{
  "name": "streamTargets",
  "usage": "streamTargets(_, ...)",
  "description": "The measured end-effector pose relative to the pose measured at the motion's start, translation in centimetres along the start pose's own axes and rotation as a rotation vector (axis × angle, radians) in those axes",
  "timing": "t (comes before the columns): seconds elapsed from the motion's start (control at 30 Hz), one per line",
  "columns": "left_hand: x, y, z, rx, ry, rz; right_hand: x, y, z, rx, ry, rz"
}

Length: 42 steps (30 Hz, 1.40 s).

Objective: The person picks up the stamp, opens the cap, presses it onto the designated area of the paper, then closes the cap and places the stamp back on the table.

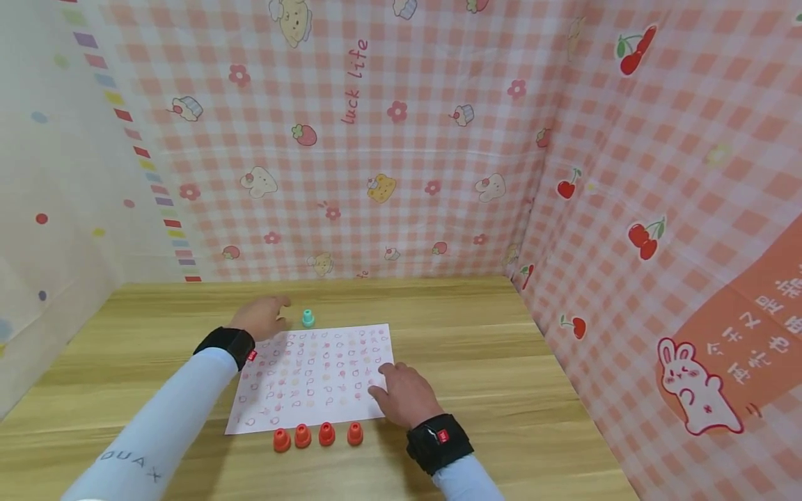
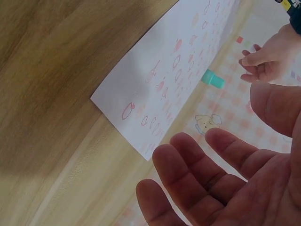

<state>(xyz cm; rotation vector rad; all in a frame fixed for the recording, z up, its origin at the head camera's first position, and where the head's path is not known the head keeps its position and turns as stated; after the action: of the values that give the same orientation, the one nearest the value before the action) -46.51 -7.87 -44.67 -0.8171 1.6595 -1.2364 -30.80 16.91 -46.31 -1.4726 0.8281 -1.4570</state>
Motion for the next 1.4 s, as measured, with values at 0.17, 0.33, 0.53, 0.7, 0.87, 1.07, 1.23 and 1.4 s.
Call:
streamTargets(0.17,0.1,-0.4,1.0,-0.018,0.001,0.001,0.1,0.1,-0.2,-0.009,0.0,-0.012)
streamTargets(0.33,0.0,-0.5,1.8,-0.029,0.014,0.035,0.0,0.2,-0.3,-0.015,0.001,-0.03)
streamTargets(0.53,-0.3,-0.4,2.8,-0.012,0.015,0.055,-0.3,0.4,-0.5,-0.013,0.034,-0.048)
streamTargets(0.7,-0.2,-0.1,3.8,-0.008,-0.001,0.069,-0.3,0.4,-0.5,-0.02,0.044,-0.064)
streamTargets(0.87,-0.6,-0.3,4.7,-0.016,-0.004,0.108,-0.2,0.6,-0.5,-0.019,0.042,-0.076)
streamTargets(1.07,-1.6,-0.7,6.2,-0.001,-0.019,0.16,-0.2,0.8,-0.6,-0.016,0.048,-0.081)
streamTargets(1.23,-2.8,-0.7,7.4,0.026,-0.014,0.188,-0.1,0.9,-0.5,-0.027,0.04,-0.074)
streamTargets(1.4,-3.8,-1.0,8.7,0.016,0.008,0.19,0.1,0.9,-0.4,-0.035,0.025,-0.076)
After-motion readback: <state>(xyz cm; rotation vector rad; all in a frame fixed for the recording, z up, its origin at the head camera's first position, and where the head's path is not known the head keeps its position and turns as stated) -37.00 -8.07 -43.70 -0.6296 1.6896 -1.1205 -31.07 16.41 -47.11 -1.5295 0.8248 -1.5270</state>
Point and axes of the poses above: each hand's wrist, its own z-axis away from the middle knuckle, its own y-axis out of the palm, x = y × z, the point moved 10 cm from there along -z, towards the middle knuckle, and after that the axes turned 3 degrees about y, right-handed, at the moved point
